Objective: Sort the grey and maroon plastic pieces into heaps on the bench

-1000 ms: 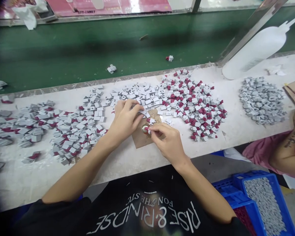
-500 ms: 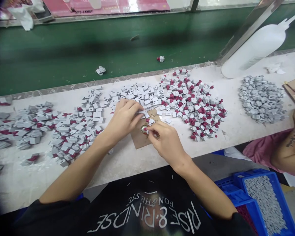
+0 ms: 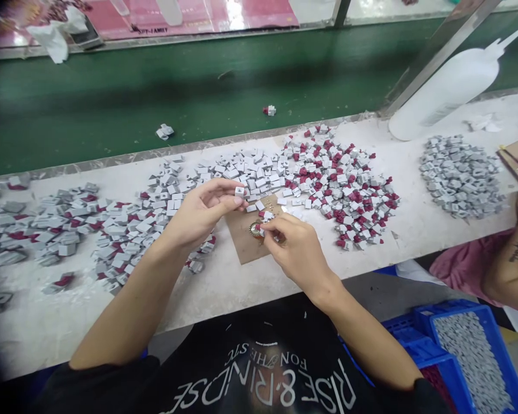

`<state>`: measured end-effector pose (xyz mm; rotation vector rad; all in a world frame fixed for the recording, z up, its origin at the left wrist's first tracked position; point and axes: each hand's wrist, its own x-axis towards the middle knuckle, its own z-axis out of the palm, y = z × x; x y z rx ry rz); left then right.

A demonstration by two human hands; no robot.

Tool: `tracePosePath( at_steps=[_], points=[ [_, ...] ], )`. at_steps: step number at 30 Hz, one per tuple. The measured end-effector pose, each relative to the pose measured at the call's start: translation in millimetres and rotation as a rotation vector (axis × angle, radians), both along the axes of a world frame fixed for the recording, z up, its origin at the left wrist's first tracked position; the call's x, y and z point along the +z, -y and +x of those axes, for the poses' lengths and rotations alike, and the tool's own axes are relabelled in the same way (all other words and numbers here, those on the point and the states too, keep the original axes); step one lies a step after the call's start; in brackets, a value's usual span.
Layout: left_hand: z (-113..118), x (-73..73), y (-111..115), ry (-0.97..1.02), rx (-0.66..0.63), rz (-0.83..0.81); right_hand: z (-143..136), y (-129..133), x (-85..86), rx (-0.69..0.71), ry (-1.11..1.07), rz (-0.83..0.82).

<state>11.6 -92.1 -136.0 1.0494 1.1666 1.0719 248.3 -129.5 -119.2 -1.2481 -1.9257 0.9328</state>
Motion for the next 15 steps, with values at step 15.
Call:
tracePosePath(
  at_steps=[15],
  points=[
    [7.1, 15.1, -4.2, 0.334, 0.113, -0.169, 11.0, -5.8, 7.5, -0.207, -0.319, -0.181]
  ],
)
